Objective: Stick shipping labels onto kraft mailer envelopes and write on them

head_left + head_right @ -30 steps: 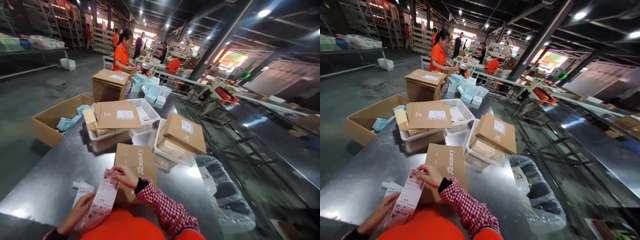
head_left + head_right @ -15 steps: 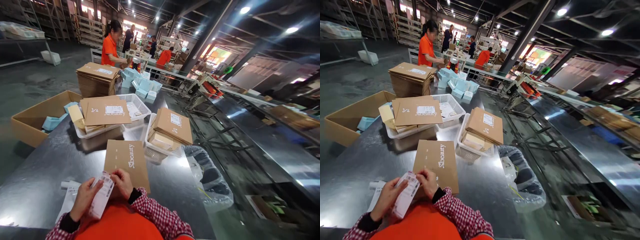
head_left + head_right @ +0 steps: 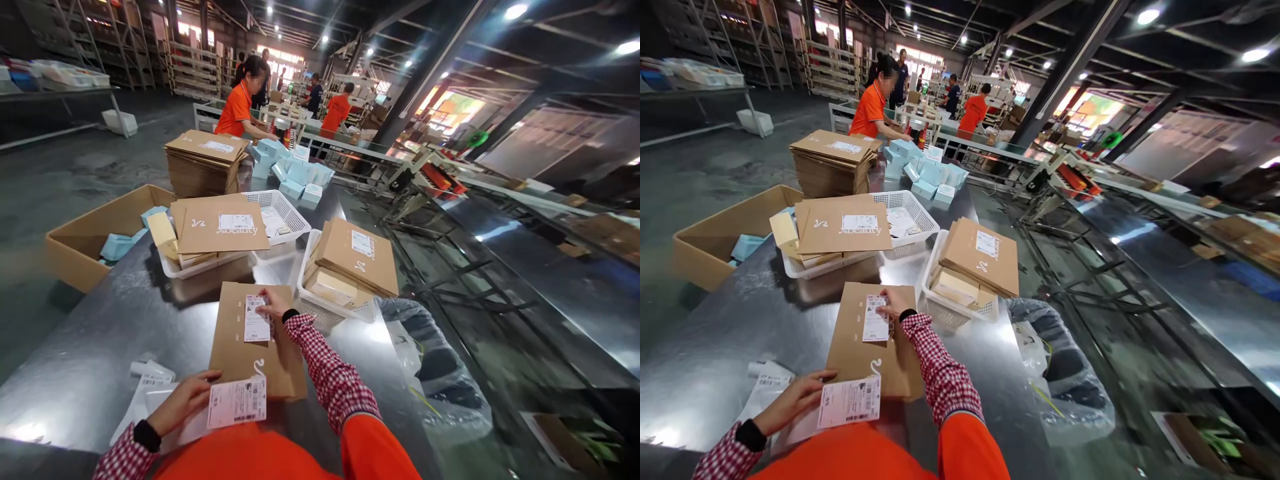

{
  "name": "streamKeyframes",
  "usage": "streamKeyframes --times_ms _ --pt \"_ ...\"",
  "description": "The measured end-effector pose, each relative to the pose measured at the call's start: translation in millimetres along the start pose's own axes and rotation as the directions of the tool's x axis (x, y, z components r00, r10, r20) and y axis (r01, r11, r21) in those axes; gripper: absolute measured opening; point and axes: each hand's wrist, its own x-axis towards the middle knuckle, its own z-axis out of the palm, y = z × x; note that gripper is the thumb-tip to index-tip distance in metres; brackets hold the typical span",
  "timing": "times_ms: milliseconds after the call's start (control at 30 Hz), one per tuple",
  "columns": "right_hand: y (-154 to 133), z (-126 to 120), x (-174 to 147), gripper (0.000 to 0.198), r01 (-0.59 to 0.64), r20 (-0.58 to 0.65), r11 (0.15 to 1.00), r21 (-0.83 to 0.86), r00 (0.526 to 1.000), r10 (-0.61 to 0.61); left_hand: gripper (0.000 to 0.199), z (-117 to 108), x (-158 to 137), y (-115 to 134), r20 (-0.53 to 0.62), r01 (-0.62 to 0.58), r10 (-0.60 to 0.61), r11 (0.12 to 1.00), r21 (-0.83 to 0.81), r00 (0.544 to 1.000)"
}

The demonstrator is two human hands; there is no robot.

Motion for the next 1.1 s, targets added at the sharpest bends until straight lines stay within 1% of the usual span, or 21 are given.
streamKeyframes --times_ms 133,233,333,400,467,500,533,567,600,633,667,700,733,800,833,867,933,1000,1033,1067,1100 --pt "0.3 5.8 7.0 0.042 -0.02 0.009 0.987 -0.16 1.0 0.022 0.038 1.8 1.0 1.0 0.019 0.004 -0.004 1.0 -0.009 1.0" --pt "-4.9 6.0 1.1 0.055 -0.023 0.011 0.963 -0.268 1.0 0.027 0.037 1.2 0.3 -0.1 0.027 -0.001 0.002 1.0 -0.029 1.0" --pt "-14.7 19.3 -16.4 0.073 -0.067 -0.094 0.905 -0.421 0.995 0.03 0.038 2.3 0.2 -2.1 0.012 0.004 -0.004 0.999 -0.045 1.0" --pt "-19.7 36.2 -28.2 0.071 -0.021 -0.117 0.839 -0.544 0.992 -0.051 0.039 4.1 0.8 -6.0 0.006 0.011 -0.011 0.999 -0.034 1.0" --pt "-19.1 49.9 -34.7 0.061 0.093 -0.05 0.788 -0.608 0.987 -0.155 0.038 6.1 1.8 -13.4 -0.005 0.012 -0.012 1.0 -0.02 1.0" --pt "-16.1 52.0 -35.7 0.057 0.124 -0.027 0.784 -0.608 0.984 -0.177 0.038 7.1 2.5 -17.9 -0.017 0.011 -0.011 1.0 -0.014 1.0" --pt "-11.2 49.9 -35.7 0.054 0.094 -0.044 0.792 -0.603 0.988 -0.151 0.037 8.1 3.1 -22.4 -0.029 0.008 -0.009 1.0 -0.012 1.0" --pt "-4.7 43.6 -35.6 0.052 -0.015 -0.121 0.804 -0.594 0.99 -0.071 0.037 8.9 3.7 -26.4 -0.04 0.007 -0.007 1.0 -0.015 0.999" --pt "2.7 34.1 -36.2 0.052 -0.174 -0.233 0.81 -0.56 0.971 0.048 0.037 9.7 4.3 -29.4 -0.053 0.01 -0.011 1.0 -0.019 0.999" --pt "10.5 23.0 -38.1 0.052 -0.336 -0.341 0.801 -0.496 0.923 0.176 0.039 10.4 4.9 -31.2 -0.071 0.018 -0.02 1.0 -0.024 0.997" --pt "18.0 12.0 -41.9 0.05 -0.464 -0.419 0.782 -0.416 0.861 0.288 0.041 11.1 5.5 -31.6 -0.098 0.027 -0.029 0.999 -0.028 0.995" --pt "24.4 2.8 -47.5 0.048 -0.541 -0.455 0.768 -0.344 0.811 0.367 0.044 11.8 6.2 -30.8 -0.132 0.032 -0.036 0.999 -0.032 0.991" --pt "29.2 -3.4 -54.6 0.043 -0.569 -0.46 0.768 -0.295 0.789 0.408 0.047 12.6 6.9 -29.1 -0.167 0.033 -0.038 0.999 -0.035 0.985" --pt "33.8 -5.5 -70.3 0.034 -0.538 -0.421 0.799 -0.269 0.812 0.405 0.05 13.8 8.6 -24.7 -0.209 0.025 -0.033 0.999 -0.044 0.977" --pt "33.7 -2.6 -77.6 0.033 -0.52 -0.417 0.812 -0.265 0.821 0.39 0.05 14.0 9.6 -22.7 -0.206 0.018 -0.028 0.999 -0.05 0.978" --pt "32.5 1.4 -83.9 0.034 -0.514 -0.432 0.823 -0.245 0.817 0.382 0.05 13.9 10.7 -21.4 -0.191 0.014 -0.024 0.998 -0.057 0.981" --pt "28.5 6.7 -93.9 0.041 -0.492 -0.49 0.86 -0.135 0.787 0.373 0.049 12.5 12.6 -20.5 -0.162 0.006 -0.019 0.997 -0.081 0.987" --pt "23.7 1.6 -103.0 0.047 -0.376 -0.499 0.922 0.094 0.783 0.37 0.049 9.4 12.9 -21.1 -0.146 -0.003 -0.014 0.993 -0.118 0.989" --pt "21.1 -5.8 -108.0 0.05 -0.279 -0.464 0.929 0.242 0.808 0.363 0.049 7.4 11.8 -21.6 -0.147 -0.002 -0.02 0.989 -0.149 0.989" --pt "18.3 -15.8 -113.0 0.053 -0.18 -0.409 0.903 0.39 0.845 0.345 0.049 5.2 9.8 -21.8 -0.151 0.0 -0.03 0.981 -0.194 0.988" --pt "14.9 -27.8 -117.5 0.056 -0.094 -0.355 0.847 0.523 0.879 0.317 0.05 2.8 7.0 -21.7 -0.158 0.0 -0.041 0.969 -0.247 0.987"
